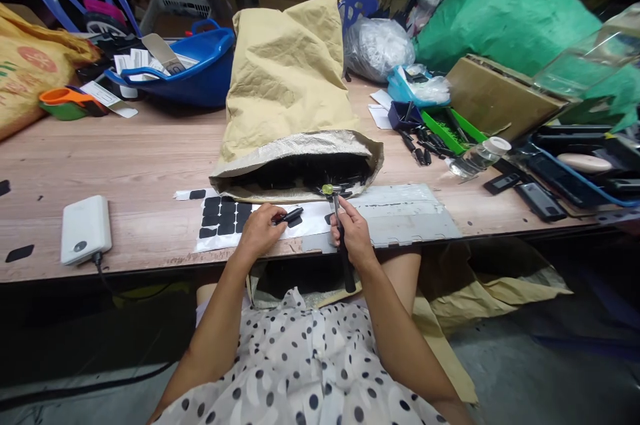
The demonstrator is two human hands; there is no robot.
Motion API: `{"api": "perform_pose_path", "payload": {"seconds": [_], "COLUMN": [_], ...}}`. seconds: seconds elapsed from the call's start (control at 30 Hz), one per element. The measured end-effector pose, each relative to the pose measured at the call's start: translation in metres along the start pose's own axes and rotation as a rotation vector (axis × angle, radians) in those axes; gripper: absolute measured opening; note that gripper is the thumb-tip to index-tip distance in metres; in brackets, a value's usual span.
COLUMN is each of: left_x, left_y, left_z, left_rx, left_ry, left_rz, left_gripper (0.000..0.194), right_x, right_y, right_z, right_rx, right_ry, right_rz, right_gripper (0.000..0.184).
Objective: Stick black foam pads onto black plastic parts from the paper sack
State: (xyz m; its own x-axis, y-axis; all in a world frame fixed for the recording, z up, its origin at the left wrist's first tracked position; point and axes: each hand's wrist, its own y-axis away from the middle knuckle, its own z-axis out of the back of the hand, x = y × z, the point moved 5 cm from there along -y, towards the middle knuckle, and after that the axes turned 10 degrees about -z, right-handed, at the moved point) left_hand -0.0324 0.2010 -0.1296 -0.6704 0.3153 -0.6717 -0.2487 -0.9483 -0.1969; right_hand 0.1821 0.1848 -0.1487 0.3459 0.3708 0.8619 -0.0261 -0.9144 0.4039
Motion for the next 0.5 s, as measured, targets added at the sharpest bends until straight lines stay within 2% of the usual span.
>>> {"api": "perform_pose_path", "payload": {"seconds": [0.13, 0.33, 0.5], "left_x": [-0.008, -0.009, -0.009], "left_y": [0.001, -0.007, -0.005], "left_z": [-0.005, -0.013, -0.015], "left_rx": [-0.017, 0.001, -0.006], "left_ry": [-0.063, -0.063, -0.054], "left_rz": [-0.052, -0.030, -0.034], "left_gripper": [0.029, 0.017, 0.020], "right_x": [0.000, 0.000, -0.004], "right_y": [0.000, 0.003, 0.013], "right_z": [0.000, -0.001, -0.007], "right_rx": [0.003, 0.008, 0.032], "right_ry": [0.051, 0.192, 0.350], "right_rz": [0.019, 0.068, 0.200], "right_gripper": [0.073, 0.072, 0.058]}}
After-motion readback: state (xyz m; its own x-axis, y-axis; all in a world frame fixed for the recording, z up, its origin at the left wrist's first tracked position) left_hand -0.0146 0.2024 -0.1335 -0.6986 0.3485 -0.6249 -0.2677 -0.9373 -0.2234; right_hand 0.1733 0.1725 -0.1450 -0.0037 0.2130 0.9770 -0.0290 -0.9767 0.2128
